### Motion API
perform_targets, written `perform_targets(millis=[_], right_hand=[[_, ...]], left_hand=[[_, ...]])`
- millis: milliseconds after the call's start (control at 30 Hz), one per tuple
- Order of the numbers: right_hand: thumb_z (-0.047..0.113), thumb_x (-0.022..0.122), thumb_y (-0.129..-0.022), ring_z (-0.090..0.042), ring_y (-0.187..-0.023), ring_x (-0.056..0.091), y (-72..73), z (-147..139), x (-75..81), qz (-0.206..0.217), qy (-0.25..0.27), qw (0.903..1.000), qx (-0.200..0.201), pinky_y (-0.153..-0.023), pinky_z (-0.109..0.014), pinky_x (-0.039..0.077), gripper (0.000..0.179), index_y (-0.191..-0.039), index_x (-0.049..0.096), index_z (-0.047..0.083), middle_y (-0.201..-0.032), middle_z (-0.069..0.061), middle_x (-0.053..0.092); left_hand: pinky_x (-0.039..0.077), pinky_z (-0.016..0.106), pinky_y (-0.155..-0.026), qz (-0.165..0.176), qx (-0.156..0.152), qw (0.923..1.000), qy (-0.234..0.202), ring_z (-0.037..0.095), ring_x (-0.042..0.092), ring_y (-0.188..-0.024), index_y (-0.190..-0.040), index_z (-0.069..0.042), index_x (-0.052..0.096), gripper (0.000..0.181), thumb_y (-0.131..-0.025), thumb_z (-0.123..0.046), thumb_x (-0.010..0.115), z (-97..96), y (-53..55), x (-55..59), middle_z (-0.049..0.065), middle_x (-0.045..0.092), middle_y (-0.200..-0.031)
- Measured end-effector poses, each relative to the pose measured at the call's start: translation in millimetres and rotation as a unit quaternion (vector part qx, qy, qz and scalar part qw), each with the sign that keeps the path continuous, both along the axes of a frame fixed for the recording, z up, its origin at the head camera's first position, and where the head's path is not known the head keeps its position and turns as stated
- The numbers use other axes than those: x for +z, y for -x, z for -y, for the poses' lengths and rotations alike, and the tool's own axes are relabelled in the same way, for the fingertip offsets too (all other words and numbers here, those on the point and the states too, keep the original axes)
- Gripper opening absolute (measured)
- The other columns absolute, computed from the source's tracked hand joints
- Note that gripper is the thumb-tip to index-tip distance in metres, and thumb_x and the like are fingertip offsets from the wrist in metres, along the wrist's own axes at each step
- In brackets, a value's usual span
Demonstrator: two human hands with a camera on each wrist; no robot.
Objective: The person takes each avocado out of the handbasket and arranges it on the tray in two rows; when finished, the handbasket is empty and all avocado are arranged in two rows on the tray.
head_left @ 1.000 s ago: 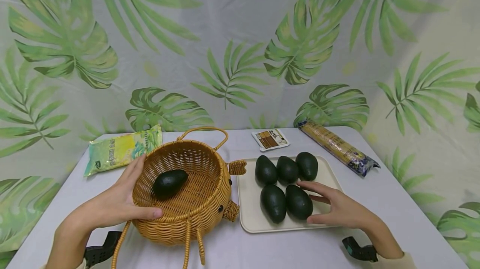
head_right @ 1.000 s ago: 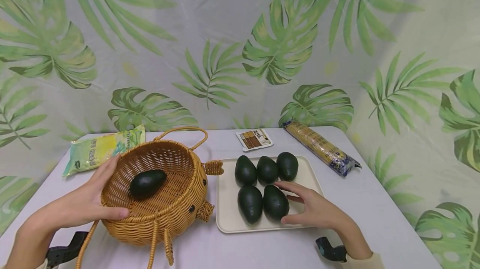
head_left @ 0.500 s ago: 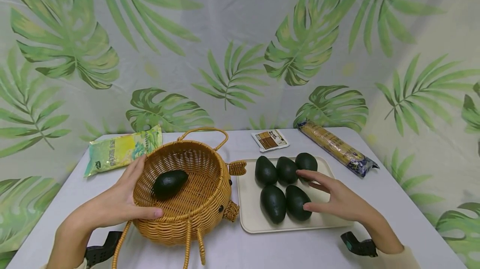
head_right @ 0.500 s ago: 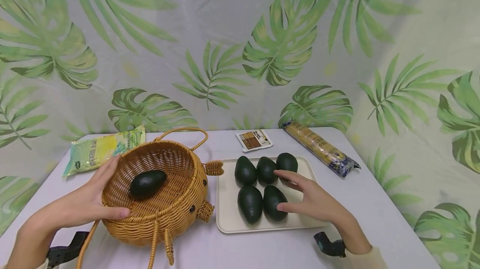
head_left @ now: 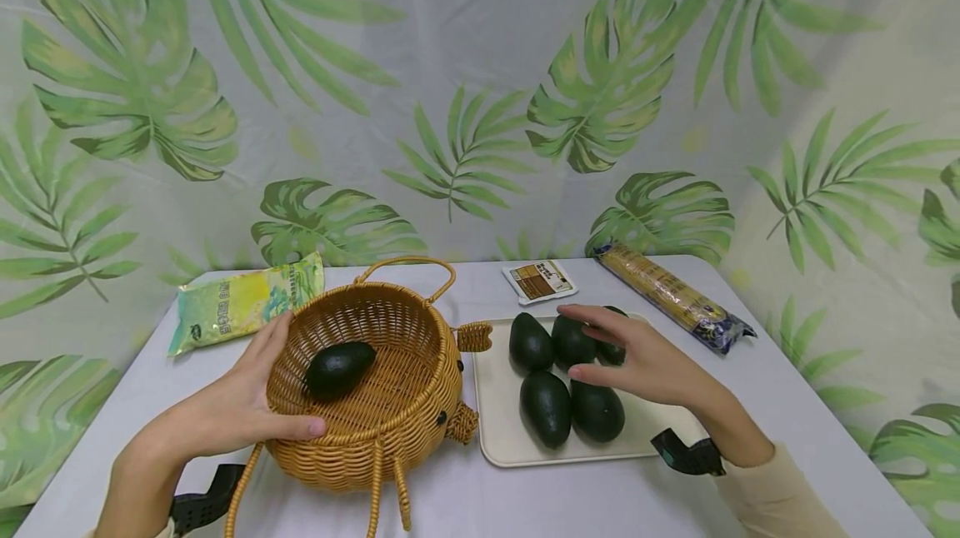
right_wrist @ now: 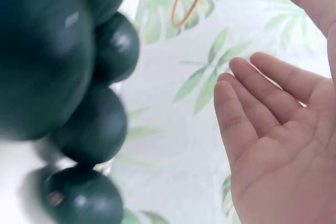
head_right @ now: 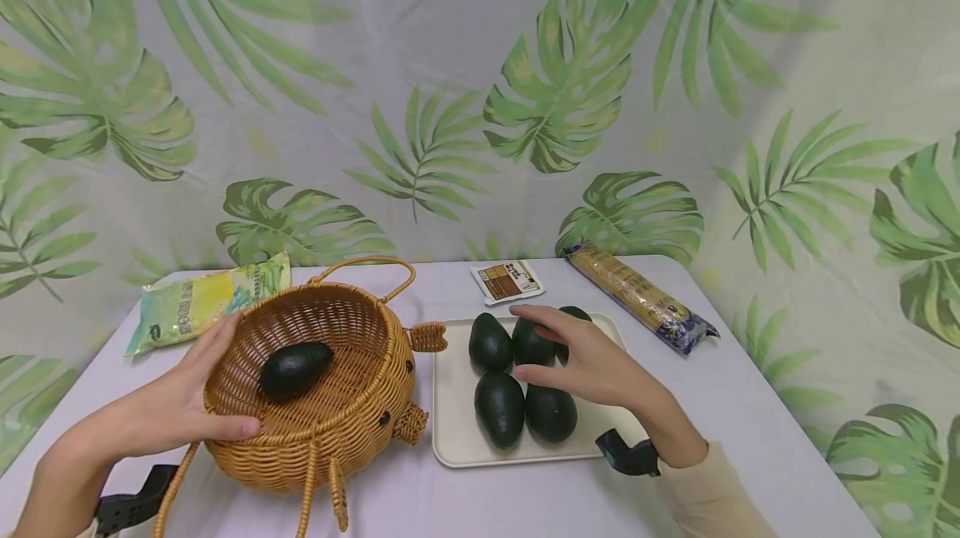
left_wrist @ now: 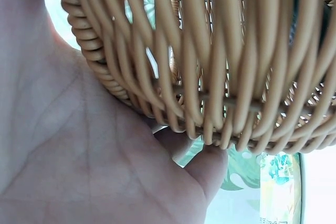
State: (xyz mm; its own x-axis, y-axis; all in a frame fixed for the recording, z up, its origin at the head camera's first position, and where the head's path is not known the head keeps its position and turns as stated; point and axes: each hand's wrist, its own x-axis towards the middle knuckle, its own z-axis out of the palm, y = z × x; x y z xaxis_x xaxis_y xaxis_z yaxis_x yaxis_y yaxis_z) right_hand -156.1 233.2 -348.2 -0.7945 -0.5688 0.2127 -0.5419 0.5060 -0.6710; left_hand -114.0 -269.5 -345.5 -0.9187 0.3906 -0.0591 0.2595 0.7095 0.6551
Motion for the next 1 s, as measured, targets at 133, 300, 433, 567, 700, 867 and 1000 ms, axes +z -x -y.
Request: perform_targets(millis=[133, 300, 433, 567, 700, 867, 1000], right_hand=[[0.026, 0.079, -0.094, -0.025, -0.138, 0.055, 1.6, 15.1, 10.3, -0.001, -0.009, 0.9999, 0.005, -0.111, -0.037, 0.047, 0.069, -0.155, 0.047, 0.020, -0.157, -0.003, 0.050], [0.024, 0.077, -0.095, -0.028, -0.140, 0.053, 6.5, 34.0, 24.2, -0.008, -0.008, 0.9996, 0.026, -0.113, -0.043, 0.045, 0.069, -0.156, 0.047, 0.015, -0.158, -0.005, 0.048], [0.024, 0.076, -0.096, -0.027, -0.141, 0.052, 13.3, 50.3, 35.1, -0.024, -0.016, 0.9985, 0.047, -0.114, -0.040, 0.044, 0.068, -0.156, 0.046, 0.015, -0.158, -0.006, 0.048], [0.027, 0.077, -0.096, -0.023, -0.139, 0.054, 19.5, 66.2, 44.1, -0.032, -0.024, 0.9978, 0.053, -0.114, -0.039, 0.045, 0.069, -0.156, 0.046, 0.017, -0.158, -0.003, 0.048], [0.028, 0.076, -0.096, -0.022, -0.140, 0.054, 22.7, 81.5, 51.1, -0.022, -0.020, 0.9977, 0.061, -0.114, -0.038, 0.045, 0.069, -0.156, 0.046, 0.017, -0.159, -0.002, 0.047], [0.028, 0.076, -0.096, -0.024, -0.141, 0.053, 26.4, 99.0, 58.8, -0.021, -0.021, 0.9967, 0.076, -0.115, -0.037, 0.044, 0.068, -0.156, 0.046, 0.012, -0.159, -0.005, 0.047], [0.028, 0.075, -0.097, -0.025, -0.138, 0.055, 33.0, 112.5, 65.9, -0.044, -0.032, 0.9941, 0.094, -0.114, -0.035, 0.044, 0.067, -0.155, 0.047, 0.010, -0.157, -0.007, 0.050]], left_hand=[[0.026, 0.083, -0.104, 0.003, -0.001, 1.0000, 0.002, 0.062, 0.000, -0.150, -0.163, -0.009, -0.018, 0.137, -0.082, -0.043, 0.086, -0.1, -0.3, -0.9, 0.031, -0.013, -0.168], [0.026, 0.083, -0.103, 0.007, -0.003, 1.0000, 0.005, 0.063, 0.000, -0.150, -0.163, -0.010, -0.019, 0.137, -0.082, -0.043, 0.086, -0.2, -0.5, -1.1, 0.032, -0.013, -0.167], [0.026, 0.083, -0.103, 0.003, -0.004, 1.0000, 0.007, 0.063, 0.000, -0.150, -0.163, -0.010, -0.019, 0.136, -0.082, -0.043, 0.085, 0.2, -0.3, -0.3, 0.032, -0.013, -0.167], [0.026, 0.083, -0.103, 0.005, 0.000, 0.9999, 0.010, 0.063, 0.000, -0.149, -0.163, -0.012, -0.021, 0.136, -0.083, -0.044, 0.085, 1.0, -0.5, 0.4, 0.031, -0.015, -0.167], [0.026, 0.083, -0.103, 0.009, 0.001, 0.9999, 0.008, 0.062, -0.001, -0.150, -0.163, -0.014, -0.021, 0.136, -0.083, -0.043, 0.085, 1.8, -1.0, 0.1, 0.030, -0.016, -0.168], [0.026, 0.083, -0.103, 0.006, 0.000, 0.9999, 0.009, 0.061, -0.001, -0.151, -0.163, -0.013, -0.021, 0.136, -0.083, -0.043, 0.085, 1.6, -0.8, -0.5, 0.029, -0.015, -0.168], [0.025, 0.084, -0.103, 0.004, -0.002, 1.0000, 0.007, 0.060, -0.004, -0.151, -0.163, -0.014, -0.022, 0.136, -0.083, -0.042, 0.085, 1.6, 1.4, 1.6, 0.028, -0.016, -0.168]])
